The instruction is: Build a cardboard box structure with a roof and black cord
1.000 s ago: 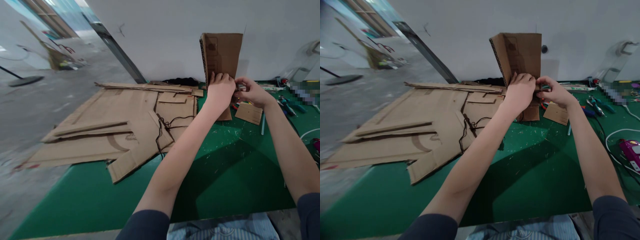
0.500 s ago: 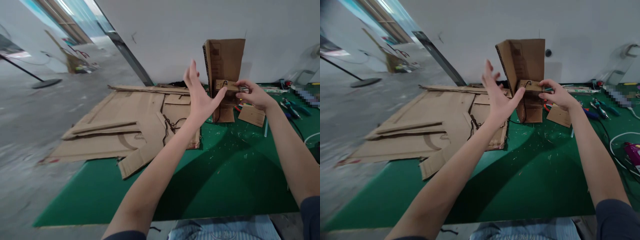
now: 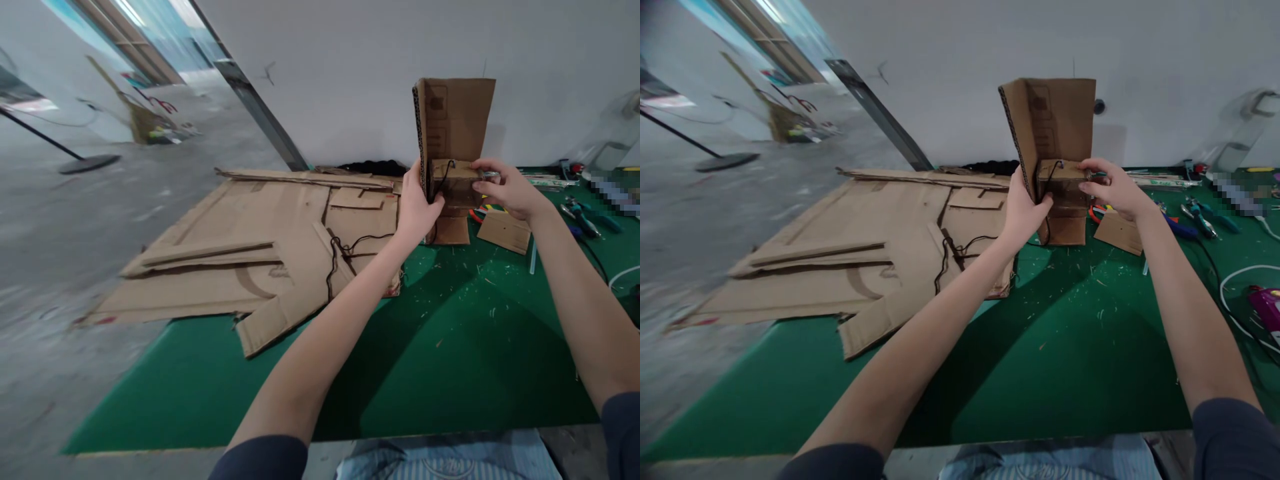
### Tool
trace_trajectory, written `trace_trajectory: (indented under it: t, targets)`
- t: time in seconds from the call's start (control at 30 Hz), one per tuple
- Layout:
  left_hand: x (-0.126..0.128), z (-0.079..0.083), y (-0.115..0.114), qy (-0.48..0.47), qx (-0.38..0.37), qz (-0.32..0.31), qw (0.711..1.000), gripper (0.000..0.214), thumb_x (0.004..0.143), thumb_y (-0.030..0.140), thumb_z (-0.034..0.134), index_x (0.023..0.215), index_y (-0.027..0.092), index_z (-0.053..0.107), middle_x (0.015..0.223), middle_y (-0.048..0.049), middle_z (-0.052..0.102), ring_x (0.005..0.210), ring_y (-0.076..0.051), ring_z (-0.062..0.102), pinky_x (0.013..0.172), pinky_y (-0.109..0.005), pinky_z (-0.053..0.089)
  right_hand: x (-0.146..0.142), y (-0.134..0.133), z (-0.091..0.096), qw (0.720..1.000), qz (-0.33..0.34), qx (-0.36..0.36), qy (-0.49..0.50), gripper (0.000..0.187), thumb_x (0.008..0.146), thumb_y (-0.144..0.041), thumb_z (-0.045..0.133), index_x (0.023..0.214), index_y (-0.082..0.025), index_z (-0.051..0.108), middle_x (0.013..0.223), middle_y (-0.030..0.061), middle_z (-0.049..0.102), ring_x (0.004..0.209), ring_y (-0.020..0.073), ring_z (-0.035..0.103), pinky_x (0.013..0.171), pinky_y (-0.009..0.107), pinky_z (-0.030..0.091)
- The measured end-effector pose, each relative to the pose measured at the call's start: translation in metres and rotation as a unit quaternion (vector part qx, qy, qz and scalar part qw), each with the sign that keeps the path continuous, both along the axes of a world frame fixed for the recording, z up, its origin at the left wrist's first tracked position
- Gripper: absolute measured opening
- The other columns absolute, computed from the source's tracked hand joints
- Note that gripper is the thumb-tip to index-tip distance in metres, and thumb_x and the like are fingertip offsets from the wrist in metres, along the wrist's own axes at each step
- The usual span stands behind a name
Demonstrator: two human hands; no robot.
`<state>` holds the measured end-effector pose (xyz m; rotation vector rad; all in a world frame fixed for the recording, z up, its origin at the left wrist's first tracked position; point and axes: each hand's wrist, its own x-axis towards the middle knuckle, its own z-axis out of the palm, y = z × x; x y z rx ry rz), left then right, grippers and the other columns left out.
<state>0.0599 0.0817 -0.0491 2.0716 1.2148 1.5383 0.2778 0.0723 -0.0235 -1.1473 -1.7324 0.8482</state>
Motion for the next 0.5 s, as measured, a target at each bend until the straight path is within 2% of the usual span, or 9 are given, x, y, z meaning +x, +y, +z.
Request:
trace_trajectory:
  t: [0.17, 0.3, 0.5]
  targets:
    - [0.0017, -0.0031, -0.0008, -0.003, 0.007, 0.003, 1.000, 0.054, 0.076, 0.005, 0.056, 0.126, 0.021, 0.043, 0.134, -0.0136, 0.052, 0.129, -0.027, 0.049, 0.116, -0.046, 0.038, -0.0029, -0.0037, 0.0018, 1.000, -0.002, 0.006, -0.001, 0.043, 0.075, -0.042, 0.070, 0.116, -0.034, 0.060, 0.107, 0.0028, 0.063, 0.096, 0.0233, 0.064, 0.079, 0.044, 0.060]
    - [0.0014, -0.0044, -0.0006, 0.001, 0.004, 0.017, 1.000, 0.055, 0.076, 0.004, 0.054, 0.127, 0.022, 0.044, 0.132, -0.0123, 0.053, 0.128, -0.026, 0.050, 0.115, -0.046, 0.039, -0.0023, -0.0043, 0.0015, 1.000, 0.002, 0.001, 0.001, 0.045, 0.074, -0.042, 0.071, 0.117, -0.034, 0.060, 0.115, 0.0032, 0.061, 0.098, 0.0236, 0.063, 0.077, 0.042, 0.060]
    - [0.0019, -0.0072, 0.0005, 0.003, 0.012, 0.017, 1.000, 0.058, 0.077, 0.002, 0.052, 0.131, 0.022, 0.043, 0.133, -0.0121, 0.053, 0.129, -0.027, 0.049, 0.117, -0.046, 0.037, 0.0012, -0.0046, 0.0014, 1.000, 0.016, -0.002, -0.016, 0.046, 0.072, -0.040, 0.072, 0.116, -0.034, 0.059, 0.116, 0.0024, 0.059, 0.095, 0.0222, 0.063, 0.074, 0.040, 0.060]
